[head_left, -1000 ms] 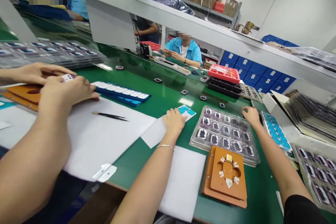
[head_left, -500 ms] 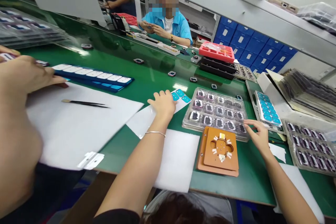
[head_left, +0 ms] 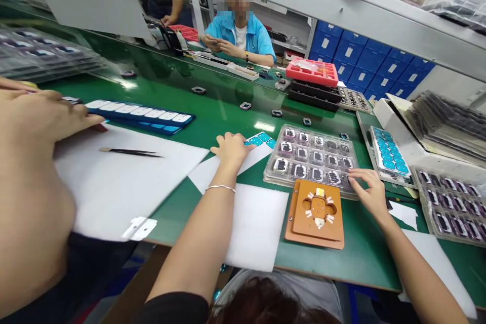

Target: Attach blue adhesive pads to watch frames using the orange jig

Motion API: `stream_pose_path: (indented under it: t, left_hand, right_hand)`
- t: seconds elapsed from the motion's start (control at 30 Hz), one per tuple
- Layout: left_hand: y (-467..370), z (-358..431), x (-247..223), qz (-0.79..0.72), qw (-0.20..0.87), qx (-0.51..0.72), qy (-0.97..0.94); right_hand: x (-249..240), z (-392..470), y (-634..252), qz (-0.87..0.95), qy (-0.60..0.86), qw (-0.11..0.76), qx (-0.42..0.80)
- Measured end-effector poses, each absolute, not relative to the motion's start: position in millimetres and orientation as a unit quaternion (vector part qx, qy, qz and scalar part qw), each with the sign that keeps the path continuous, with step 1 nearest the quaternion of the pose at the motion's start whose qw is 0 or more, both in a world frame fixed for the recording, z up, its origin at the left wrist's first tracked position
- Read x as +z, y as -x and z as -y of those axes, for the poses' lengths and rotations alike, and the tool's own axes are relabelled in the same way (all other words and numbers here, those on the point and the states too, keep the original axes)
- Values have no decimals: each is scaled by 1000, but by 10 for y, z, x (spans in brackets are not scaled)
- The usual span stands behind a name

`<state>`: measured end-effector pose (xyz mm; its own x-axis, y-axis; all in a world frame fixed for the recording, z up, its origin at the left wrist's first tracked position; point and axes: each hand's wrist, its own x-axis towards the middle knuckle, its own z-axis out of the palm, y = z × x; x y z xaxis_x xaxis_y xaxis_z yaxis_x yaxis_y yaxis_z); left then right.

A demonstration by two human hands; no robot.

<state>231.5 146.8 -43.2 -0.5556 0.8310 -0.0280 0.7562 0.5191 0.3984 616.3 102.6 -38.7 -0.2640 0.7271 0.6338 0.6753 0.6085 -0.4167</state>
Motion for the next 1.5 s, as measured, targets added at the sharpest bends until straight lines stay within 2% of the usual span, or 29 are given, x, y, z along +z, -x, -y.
stream_pose_path:
  t: [0.33, 0.67, 1.1, 1.5]
  left_hand:
    - [-2185, -1586, -412, -868, 177, 181, -426]
    - [-2284, -1497, -369, -855, 141, 204, -457]
    - [-2209, -1580, -339, -866, 203, 175, -423]
    - [-2281, -1493, -248, -834, 183, 255, -454]
  right_hand:
    - [-407, -1010, -6130, 803, 427, 414, 28]
    - [-419, -1013, -6121, 812, 420, 406, 14]
    - [-461, -1039, -6136, 825, 410, 388, 6]
    - [-372, -1055, -6038, 835, 387, 392, -10]
